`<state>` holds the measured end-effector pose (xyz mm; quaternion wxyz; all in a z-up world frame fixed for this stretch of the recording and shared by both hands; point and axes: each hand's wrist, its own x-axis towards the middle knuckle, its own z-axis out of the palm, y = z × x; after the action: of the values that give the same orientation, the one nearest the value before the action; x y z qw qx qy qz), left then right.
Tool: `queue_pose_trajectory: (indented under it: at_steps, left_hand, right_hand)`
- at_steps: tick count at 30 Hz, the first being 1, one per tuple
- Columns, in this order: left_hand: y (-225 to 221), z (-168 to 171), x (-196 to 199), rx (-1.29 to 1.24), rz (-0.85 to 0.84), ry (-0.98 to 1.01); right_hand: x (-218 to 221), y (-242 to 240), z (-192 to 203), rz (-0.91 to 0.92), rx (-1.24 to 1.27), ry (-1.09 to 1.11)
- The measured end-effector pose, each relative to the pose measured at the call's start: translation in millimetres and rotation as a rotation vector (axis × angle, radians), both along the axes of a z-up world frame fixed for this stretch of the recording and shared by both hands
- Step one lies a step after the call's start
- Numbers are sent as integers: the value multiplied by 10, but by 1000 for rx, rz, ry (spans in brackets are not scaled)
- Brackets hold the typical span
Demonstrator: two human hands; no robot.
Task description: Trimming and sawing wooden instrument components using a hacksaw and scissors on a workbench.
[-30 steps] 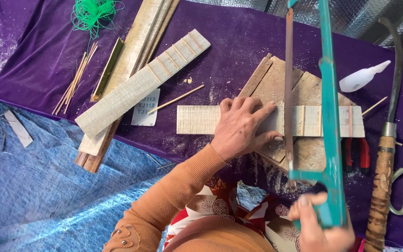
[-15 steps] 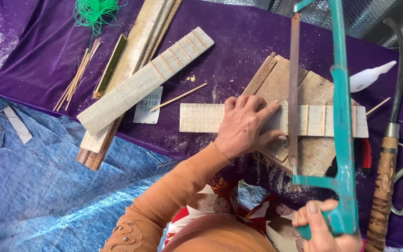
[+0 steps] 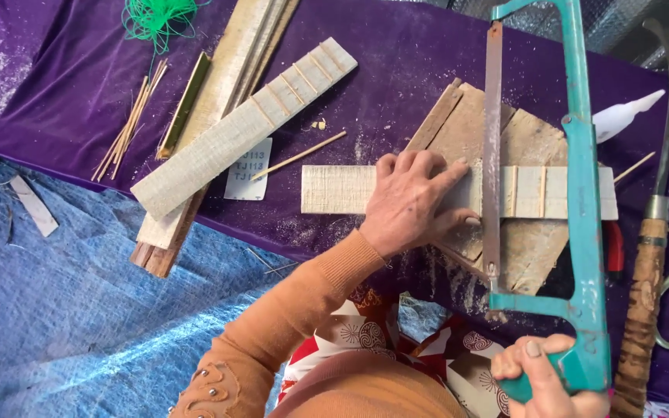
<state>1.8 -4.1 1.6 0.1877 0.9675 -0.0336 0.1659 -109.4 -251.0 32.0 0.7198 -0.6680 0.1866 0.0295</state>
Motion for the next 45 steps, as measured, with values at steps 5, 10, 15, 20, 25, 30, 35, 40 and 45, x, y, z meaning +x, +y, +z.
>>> queue_pose_trajectory:
  at_steps: [5,10,15,20,25,30,35,40,45]
  left_hand:
    - [-5,-9,-5,9,-2,-12]
    - [-7,-39,-19,3,16,-9]
    - [6,-58,25,26,8,12]
    - [18,-33,23,35,-22,48]
    - [-9,-83,-6,47,9,-12]
    - [-8,-64,19,70,18,38]
    - [-18,-54,37,42,-1,57]
    - [-1,-25,14,49,-8,56]
    - [43,-67,11,76,-32,79]
  right_hand:
    - [430,95,-83,125,46,-130]
    - [446,140,-153,144,131,-152]
    - [4,-318,-391,298,-80,-11]
    - [174,32,-186,39,72,-84]
    - [279,82,-225,111,173,-153]
    - [-25,-312,-330,281,65,-46]
    - [-41,-546,-647,118,323,49]
    - [52,-378,-477,101,306,131]
    - [266,-23,-203,144,236,-166]
